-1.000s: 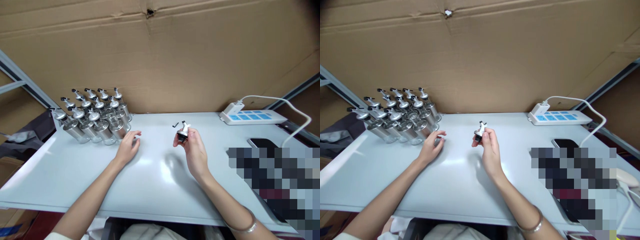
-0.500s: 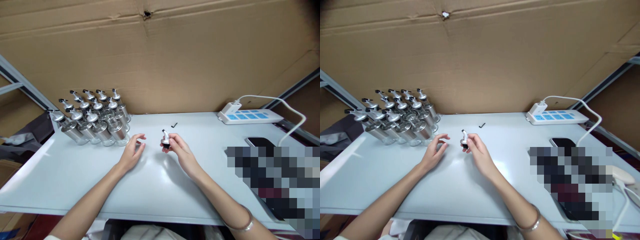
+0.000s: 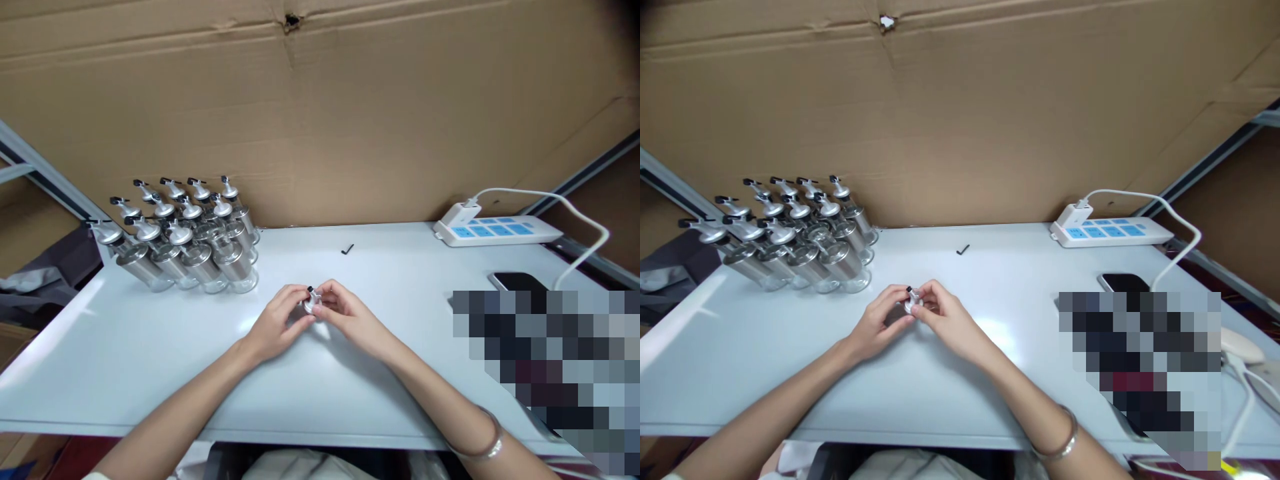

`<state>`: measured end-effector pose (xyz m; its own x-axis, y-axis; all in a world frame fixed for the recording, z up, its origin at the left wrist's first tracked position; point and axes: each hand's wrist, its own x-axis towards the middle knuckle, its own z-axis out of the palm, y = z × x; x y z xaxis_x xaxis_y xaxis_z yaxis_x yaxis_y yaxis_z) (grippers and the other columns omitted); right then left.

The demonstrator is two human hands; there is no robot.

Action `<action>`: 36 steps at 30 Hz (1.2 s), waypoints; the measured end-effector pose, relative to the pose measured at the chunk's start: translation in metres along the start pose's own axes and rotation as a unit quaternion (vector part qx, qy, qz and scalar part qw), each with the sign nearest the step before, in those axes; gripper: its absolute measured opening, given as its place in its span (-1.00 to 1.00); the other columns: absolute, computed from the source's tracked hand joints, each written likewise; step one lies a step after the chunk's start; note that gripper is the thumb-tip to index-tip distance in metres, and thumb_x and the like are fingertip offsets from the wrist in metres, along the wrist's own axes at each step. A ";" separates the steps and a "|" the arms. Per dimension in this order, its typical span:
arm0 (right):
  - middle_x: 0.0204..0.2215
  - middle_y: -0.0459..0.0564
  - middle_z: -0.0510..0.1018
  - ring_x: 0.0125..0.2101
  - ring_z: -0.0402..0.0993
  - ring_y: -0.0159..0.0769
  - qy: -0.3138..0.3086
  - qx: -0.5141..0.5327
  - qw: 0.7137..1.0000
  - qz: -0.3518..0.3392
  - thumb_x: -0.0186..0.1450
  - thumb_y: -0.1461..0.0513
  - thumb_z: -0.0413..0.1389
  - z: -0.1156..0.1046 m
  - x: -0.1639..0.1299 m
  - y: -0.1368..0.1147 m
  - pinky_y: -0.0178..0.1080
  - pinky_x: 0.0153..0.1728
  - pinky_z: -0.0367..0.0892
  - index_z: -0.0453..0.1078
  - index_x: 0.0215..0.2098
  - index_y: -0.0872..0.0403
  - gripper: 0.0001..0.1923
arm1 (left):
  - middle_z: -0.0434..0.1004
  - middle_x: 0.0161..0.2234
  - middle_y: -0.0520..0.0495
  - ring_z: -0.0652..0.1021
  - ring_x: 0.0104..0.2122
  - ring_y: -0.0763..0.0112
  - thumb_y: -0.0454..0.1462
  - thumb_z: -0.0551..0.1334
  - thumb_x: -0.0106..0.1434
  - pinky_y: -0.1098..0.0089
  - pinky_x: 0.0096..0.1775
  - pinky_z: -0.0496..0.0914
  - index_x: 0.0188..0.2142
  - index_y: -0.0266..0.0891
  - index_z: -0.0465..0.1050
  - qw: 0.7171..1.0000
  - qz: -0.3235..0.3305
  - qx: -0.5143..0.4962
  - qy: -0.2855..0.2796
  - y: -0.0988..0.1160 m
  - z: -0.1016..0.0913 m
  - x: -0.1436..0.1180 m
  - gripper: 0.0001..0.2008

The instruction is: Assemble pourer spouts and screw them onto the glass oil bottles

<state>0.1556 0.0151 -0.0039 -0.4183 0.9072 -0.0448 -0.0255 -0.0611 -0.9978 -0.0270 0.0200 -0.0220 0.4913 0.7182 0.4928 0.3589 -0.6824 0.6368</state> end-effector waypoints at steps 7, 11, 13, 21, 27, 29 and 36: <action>-0.44 -0.14 0.37 -0.42 0.26 -0.37 -0.012 -0.128 0.992 0.009 0.30 0.12 0.00 0.003 -0.004 -0.004 -0.29 -0.36 0.15 0.27 -0.27 0.04 -0.84 | 0.37 -0.44 -0.02 0.41 -0.43 0.42 -0.20 -0.08 0.42 0.41 -0.33 0.31 -0.34 -0.24 0.33 0.998 -0.044 0.037 0.021 0.003 -0.007 0.003 -0.70; -0.50 -0.15 0.34 -0.45 0.23 -0.38 0.001 -0.145 0.989 0.013 0.27 0.15 -0.03 0.005 -0.004 -0.007 -0.30 -0.38 0.13 0.35 -0.34 0.06 -0.82 | 0.34 -0.51 0.00 0.36 -0.48 0.40 -0.20 -0.15 0.44 0.37 -0.36 0.23 -0.42 -0.23 0.29 0.990 0.000 0.138 -0.009 0.003 -0.010 0.005 -0.62; -0.54 -0.16 0.31 -0.48 0.20 -0.39 0.011 -0.156 0.988 0.013 0.26 0.15 -0.04 0.005 -0.004 -0.008 -0.31 -0.40 0.12 0.34 -0.42 0.06 -0.80 | 0.34 -0.53 0.01 0.34 -0.51 0.40 -0.19 -0.18 0.45 0.36 -0.36 0.20 -0.45 -0.22 0.27 0.987 0.009 0.159 -0.011 0.004 -0.011 0.006 -0.58; -0.52 -0.14 0.43 -0.54 0.23 -0.42 0.006 -0.168 0.986 0.019 0.27 0.10 0.03 0.005 -0.004 -0.008 -0.33 -0.46 0.14 0.44 -0.33 0.07 -0.77 | 0.29 -0.57 0.05 0.31 -0.53 0.41 -0.09 -0.20 0.44 0.35 -0.33 0.22 -0.50 -0.20 0.20 0.993 -0.070 0.095 -0.003 0.003 -0.006 0.004 -0.54; -0.34 -0.03 0.47 -0.41 0.36 -0.37 0.057 -0.224 0.972 -0.048 0.20 0.16 0.12 0.001 -0.002 -0.006 -0.30 -0.38 0.26 0.51 -0.35 0.06 -0.84 | 0.35 -0.44 0.02 0.39 -0.43 0.39 0.01 -0.05 0.37 0.35 -0.28 0.29 -0.38 -0.20 0.26 0.990 -0.133 -0.020 -0.037 -0.003 -0.003 0.000 -0.62; -0.29 -0.01 0.47 -0.37 0.40 -0.34 0.081 -0.203 0.974 -0.053 0.19 0.15 0.13 0.000 -0.001 -0.003 -0.28 -0.33 0.30 0.49 -0.36 0.06 -0.84 | 0.39 -0.29 -0.04 0.44 -0.32 0.37 0.03 0.12 0.28 0.37 -0.24 0.34 -0.23 -0.20 0.27 0.986 -0.138 -0.072 -0.056 -0.006 -0.001 -0.002 -0.66; -0.28 0.02 0.56 -0.27 0.52 -0.25 0.095 -0.139 0.986 -0.016 0.21 0.13 0.13 -0.002 -0.002 -0.008 -0.20 -0.24 0.41 0.36 -0.23 0.05 -0.79 | 0.38 -0.20 -0.10 0.45 -0.23 0.36 -0.23 0.15 0.29 0.35 -0.17 0.37 -0.12 -0.20 0.29 0.994 -0.087 -0.047 -0.040 0.001 -0.001 0.001 -0.82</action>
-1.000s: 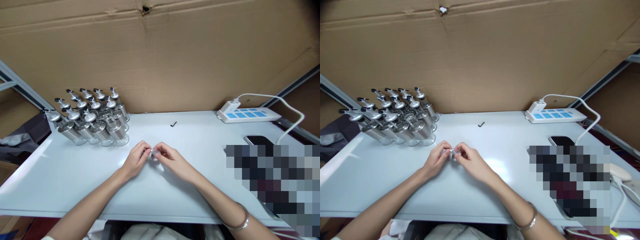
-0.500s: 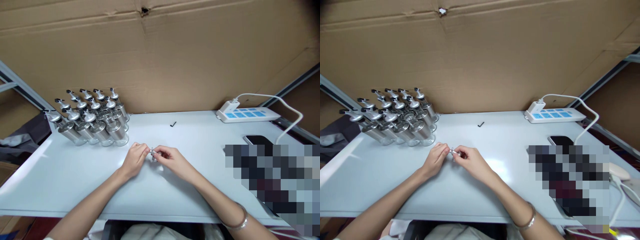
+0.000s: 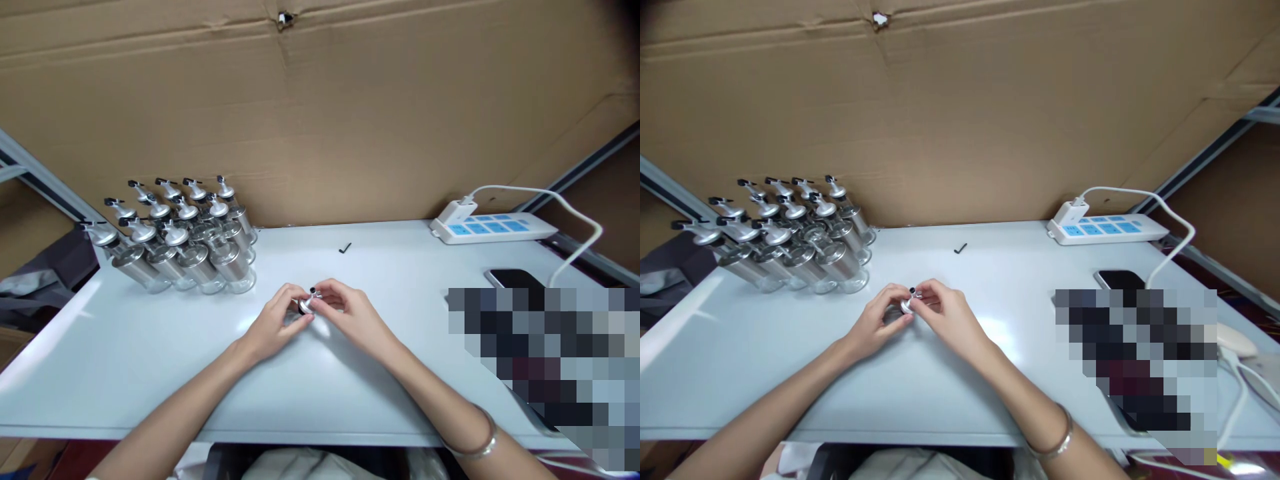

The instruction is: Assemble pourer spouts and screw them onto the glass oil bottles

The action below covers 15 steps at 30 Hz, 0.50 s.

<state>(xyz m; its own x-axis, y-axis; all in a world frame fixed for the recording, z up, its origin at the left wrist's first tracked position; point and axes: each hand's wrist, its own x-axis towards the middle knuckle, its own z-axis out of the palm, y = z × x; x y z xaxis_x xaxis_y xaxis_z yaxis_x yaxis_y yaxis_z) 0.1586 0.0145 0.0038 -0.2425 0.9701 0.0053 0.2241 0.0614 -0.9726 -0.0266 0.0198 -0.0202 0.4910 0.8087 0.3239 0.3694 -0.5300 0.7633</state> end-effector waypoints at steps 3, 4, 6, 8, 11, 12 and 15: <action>-0.24 0.05 0.54 -0.32 0.48 -0.26 0.040 -0.068 0.994 -0.076 0.22 0.11 0.13 -0.003 -0.001 -0.007 -0.22 -0.31 0.39 0.42 -0.22 0.03 -0.79 | 0.38 -0.24 -0.11 0.44 -0.25 0.33 -0.25 0.09 0.28 0.33 -0.18 0.36 -0.13 -0.22 0.33 0.999 0.044 0.026 0.017 0.003 -0.004 0.001 -0.82; -0.29 0.03 0.54 -0.36 0.46 -0.28 0.040 -0.083 0.991 -0.092 0.23 0.11 0.13 -0.003 -0.001 -0.008 -0.23 -0.34 0.37 0.44 -0.28 0.03 -0.82 | 0.38 -0.26 -0.10 0.43 -0.27 0.33 -0.23 0.07 0.29 0.33 -0.21 0.36 -0.14 -0.22 0.34 0.998 0.051 0.034 0.020 0.003 -0.004 0.001 -0.81; -0.42 -0.02 0.52 -0.43 0.41 -0.30 0.014 -0.097 0.991 -0.096 0.24 0.12 0.12 -0.004 -0.001 -0.010 -0.25 -0.37 0.32 0.43 -0.41 0.04 -0.83 | 0.36 -0.33 -0.08 0.40 -0.35 0.36 -0.18 0.01 0.30 0.35 -0.27 0.34 -0.19 -0.24 0.34 0.998 0.047 0.045 0.026 0.002 -0.005 0.000 -0.77; -0.48 -0.06 0.49 -0.44 0.38 -0.32 -0.025 -0.092 0.993 -0.076 0.26 0.13 0.09 -0.004 -0.001 -0.011 -0.27 -0.39 0.27 0.40 -0.45 0.05 -0.81 | 0.31 -0.43 -0.02 0.34 -0.45 0.40 -0.12 -0.05 0.31 0.37 -0.35 0.30 -0.28 -0.24 0.32 0.999 0.015 0.038 0.023 0.002 -0.005 -0.001 -0.71; -0.51 -0.10 0.43 -0.47 0.30 -0.36 -0.069 -0.099 0.990 -0.072 0.32 0.13 0.00 -0.002 -0.002 -0.010 -0.30 -0.41 0.20 0.32 -0.46 0.05 -0.75 | 0.16 -0.58 0.09 0.22 -0.58 0.46 -0.01 -0.14 0.30 0.40 -0.46 0.20 -0.40 -0.22 0.26 0.996 -0.079 -0.042 -0.001 0.007 -0.003 0.000 -0.59; -0.51 -0.11 0.39 -0.47 0.28 -0.37 -0.076 -0.108 0.988 -0.083 0.34 0.12 -0.04 -0.002 -0.002 -0.009 -0.30 -0.41 0.19 0.29 -0.47 0.05 -0.73 | 0.12 -0.61 0.11 0.19 -0.60 0.47 0.03 -0.17 0.30 0.41 -0.49 0.17 -0.42 -0.21 0.24 0.991 -0.107 -0.080 -0.011 0.008 -0.002 0.000 -0.56; -0.52 -0.13 0.30 -0.47 0.24 -0.38 -0.088 -0.134 0.980 -0.117 0.41 0.11 -0.18 0.001 -0.004 -0.009 -0.30 -0.38 0.18 0.19 -0.48 0.03 -0.66 | 0.10 -0.61 0.12 0.17 -0.61 0.48 0.06 -0.19 0.29 0.43 -0.52 0.14 -0.43 -0.21 0.22 0.983 -0.136 -0.122 -0.015 0.013 0.000 0.001 -0.54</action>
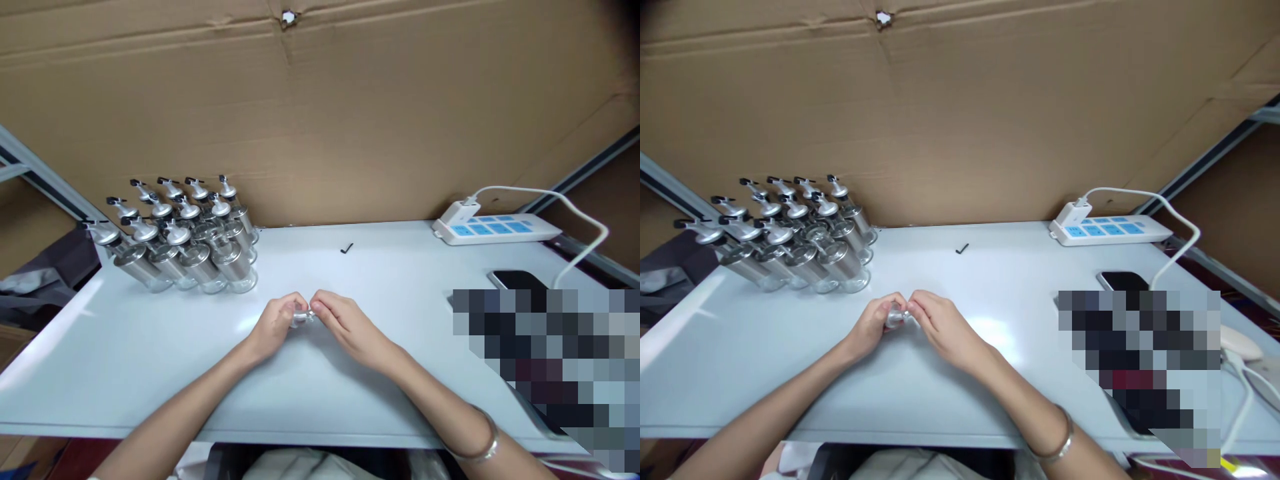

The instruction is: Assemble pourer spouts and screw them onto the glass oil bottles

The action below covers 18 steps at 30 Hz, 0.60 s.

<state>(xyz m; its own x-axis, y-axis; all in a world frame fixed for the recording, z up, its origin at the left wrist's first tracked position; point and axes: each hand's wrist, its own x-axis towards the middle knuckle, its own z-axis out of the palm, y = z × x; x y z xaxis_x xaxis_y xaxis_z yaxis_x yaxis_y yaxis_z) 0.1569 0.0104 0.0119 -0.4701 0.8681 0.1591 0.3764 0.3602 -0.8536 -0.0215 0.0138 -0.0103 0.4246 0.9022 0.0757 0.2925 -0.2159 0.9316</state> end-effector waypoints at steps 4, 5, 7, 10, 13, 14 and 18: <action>-0.56 -0.15 0.23 -0.50 0.19 -0.37 -0.004 -0.021 1.000 0.001 0.42 0.10 -0.21 0.000 0.000 -0.001 -0.30 -0.39 0.15 0.08 -0.53 0.02 -0.63 | 0.16 -0.60 0.12 0.21 -0.60 0.49 -0.03 -0.10 0.31 0.44 -0.47 0.18 -0.37 -0.21 0.26 0.992 0.054 0.111 0.023 -0.002 0.001 -0.002 -0.65; -0.58 -0.15 0.22 -0.51 0.18 -0.37 -0.004 -0.028 1.000 0.006 0.41 0.10 -0.21 -0.001 0.001 -0.001 -0.30 -0.41 0.14 0.05 -0.54 0.02 -0.63 | 0.21 -0.58 0.11 0.24 -0.59 0.48 -0.07 -0.09 0.32 0.44 -0.46 0.20 -0.35 -0.20 0.27 0.987 0.070 0.139 0.023 -0.003 0.000 -0.002 -0.68; -0.60 -0.16 0.19 -0.53 0.15 -0.38 -0.005 -0.042 0.999 0.018 0.40 0.10 -0.21 -0.001 0.002 -0.001 -0.31 -0.44 0.10 0.01 -0.56 0.02 -0.63 | 0.32 -0.54 0.07 0.31 -0.54 0.46 -0.13 -0.09 0.33 0.43 -0.42 0.25 -0.35 -0.20 0.29 0.971 0.122 0.204 0.028 -0.004 -0.001 -0.001 -0.72; -0.64 -0.19 0.17 -0.57 0.11 -0.40 0.006 -0.064 0.997 0.045 0.37 0.12 -0.18 0.000 0.003 0.002 -0.32 -0.48 0.05 -0.01 -0.58 0.02 -0.64 | 0.43 -0.49 0.00 0.40 -0.47 0.40 -0.22 -0.02 0.32 0.33 -0.27 0.27 -0.35 -0.22 0.34 0.910 0.225 0.344 0.054 -0.004 -0.002 0.000 -0.78; -0.68 -0.19 0.14 -0.61 0.06 -0.42 0.034 -0.083 0.992 0.083 0.33 0.15 -0.15 0.002 0.004 0.006 -0.32 -0.53 0.02 0.00 -0.61 0.03 -0.65 | 0.50 -0.44 -0.03 0.45 -0.39 0.34 -0.26 0.07 0.30 0.22 -0.14 0.21 -0.29 -0.21 0.40 0.843 0.268 0.461 0.075 -0.002 -0.001 0.001 -0.85; -0.70 -0.19 0.14 -0.63 0.05 -0.42 0.045 -0.091 0.990 0.095 0.32 0.16 -0.14 0.002 0.004 0.007 -0.32 -0.54 0.00 0.01 -0.62 0.03 -0.65 | 0.52 -0.40 -0.04 0.46 -0.36 0.32 -0.26 0.10 0.30 0.20 -0.11 0.19 -0.26 -0.20 0.41 0.831 0.269 0.480 0.078 -0.001 -0.001 0.001 -0.86; -0.72 -0.17 0.12 -0.64 -0.02 -0.40 0.064 -0.130 0.981 0.130 0.31 0.15 -0.14 0.002 0.004 0.009 -0.29 -0.54 -0.03 0.04 -0.65 0.03 -0.62 | 0.55 -0.23 -0.10 0.51 -0.24 0.27 -0.27 0.12 0.33 0.11 0.00 0.14 -0.15 -0.18 0.41 0.814 0.276 0.501 0.102 -0.002 0.001 0.002 -0.85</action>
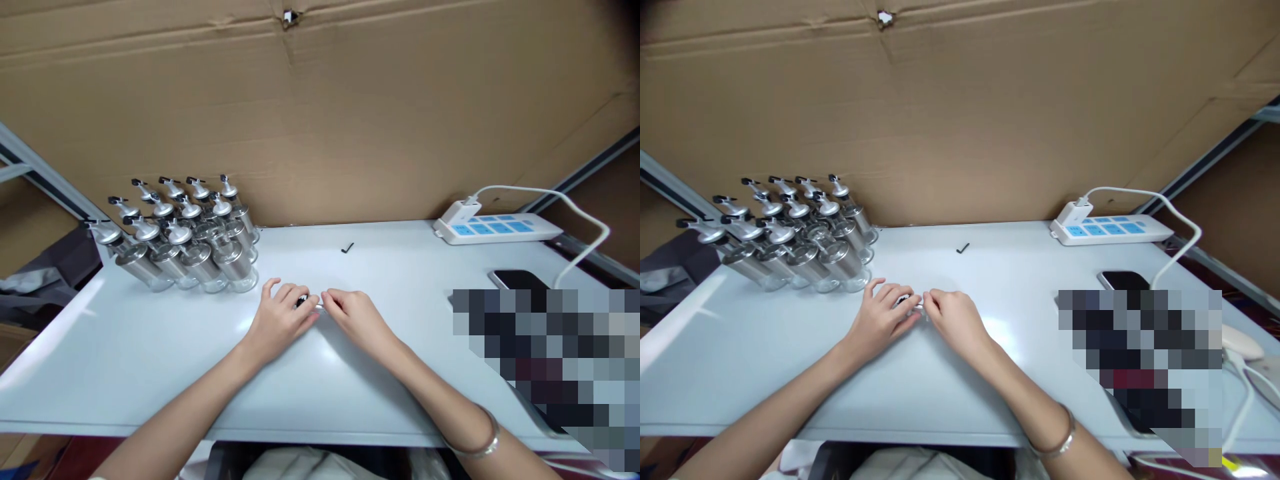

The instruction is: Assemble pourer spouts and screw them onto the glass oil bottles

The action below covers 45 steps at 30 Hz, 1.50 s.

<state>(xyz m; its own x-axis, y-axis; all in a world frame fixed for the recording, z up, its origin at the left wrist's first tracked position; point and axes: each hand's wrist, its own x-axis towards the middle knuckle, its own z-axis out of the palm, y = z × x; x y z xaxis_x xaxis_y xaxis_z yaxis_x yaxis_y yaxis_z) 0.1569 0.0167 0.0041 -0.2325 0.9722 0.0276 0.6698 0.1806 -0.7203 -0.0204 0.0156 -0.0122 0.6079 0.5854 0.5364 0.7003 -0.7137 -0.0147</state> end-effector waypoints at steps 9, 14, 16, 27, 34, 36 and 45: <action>-0.66 -0.15 0.22 -0.58 0.12 -0.39 -0.060 0.031 0.998 -0.011 0.33 0.16 -0.20 -0.009 0.012 -0.005 -0.31 -0.50 0.04 0.04 -0.63 0.03 -0.64 | 0.52 -0.17 -0.17 0.52 -0.15 0.24 -0.35 0.04 0.33 0.01 0.07 0.24 -0.11 -0.23 0.39 0.998 -0.029 -0.052 -0.019 -0.004 0.003 -0.001 -0.80; -0.65 -0.16 0.24 -0.57 0.13 -0.39 -0.041 0.043 0.997 -0.039 0.34 0.14 -0.19 -0.006 0.019 -0.003 -0.32 -0.48 0.07 0.08 -0.61 0.03 -0.64 | 0.52 -0.17 -0.18 0.53 -0.17 0.25 -0.34 0.05 0.32 0.16 -0.06 0.37 -0.09 -0.27 0.32 0.988 -0.071 -0.128 -0.049 -0.002 0.003 -0.001 -0.81; -0.67 -0.16 0.20 -0.59 0.10 -0.40 -0.030 0.050 0.997 -0.044 0.33 0.14 -0.19 -0.001 0.018 -0.002 -0.32 -0.50 0.04 0.06 -0.61 0.03 -0.64 | 0.52 -0.21 -0.16 0.53 -0.24 0.27 -0.34 0.05 0.30 0.25 -0.17 0.41 -0.13 -0.27 0.32 0.978 -0.098 -0.170 -0.073 0.000 0.002 -0.001 -0.83; -0.69 -0.19 0.08 -0.61 0.04 -0.43 -0.024 0.104 0.993 -0.057 0.33 0.11 -0.20 0.002 0.008 -0.006 -0.31 -0.52 -0.01 -0.03 -0.64 0.03 -0.61 | 0.37 -0.49 0.04 0.40 -0.50 0.45 -0.19 -0.04 0.34 0.42 -0.38 0.30 -0.33 -0.21 0.25 0.879 -0.225 -0.405 -0.114 0.011 -0.006 0.000 -0.81; -0.55 -0.16 0.32 -0.51 0.23 -0.40 -0.003 0.159 0.984 -0.074 0.31 0.13 -0.06 -0.013 0.011 0.001 -0.32 -0.43 0.15 0.23 -0.46 0.03 -0.78 | 0.43 -0.42 0.02 0.45 -0.51 0.49 -0.02 0.02 0.33 0.39 -0.32 0.34 -0.31 -0.22 0.21 0.735 -0.318 -0.589 -0.106 0.010 0.004 -0.003 -0.70; -0.51 -0.14 0.39 -0.47 0.30 -0.39 0.006 0.189 0.980 -0.070 0.27 0.15 0.01 -0.018 0.014 0.006 -0.31 -0.41 0.20 0.29 -0.41 0.05 -0.84 | 0.45 -0.39 0.00 0.47 -0.49 0.48 -0.01 0.05 0.32 0.38 -0.30 0.34 -0.31 -0.23 0.23 0.725 -0.332 -0.595 -0.098 0.010 0.005 -0.003 -0.68; -0.34 0.01 0.51 -0.40 0.48 -0.31 0.183 0.204 0.960 -0.061 0.21 0.20 0.04 -0.039 0.031 0.038 -0.19 -0.28 0.37 0.48 -0.19 0.10 -0.73 | 0.48 -0.36 -0.02 0.49 -0.50 0.49 -0.04 0.10 0.30 0.38 -0.30 0.32 -0.30 -0.25 0.26 0.710 -0.343 -0.609 -0.084 0.010 0.006 -0.001 -0.71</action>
<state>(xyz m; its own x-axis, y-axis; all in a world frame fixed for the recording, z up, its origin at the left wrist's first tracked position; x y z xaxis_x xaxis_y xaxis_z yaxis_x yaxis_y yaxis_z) 0.2030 0.0595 0.0049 0.0216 0.9482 0.3170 0.3039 0.2959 -0.9056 -0.0119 0.0105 -0.0183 0.3885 0.9203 -0.0453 0.0723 0.0186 0.9972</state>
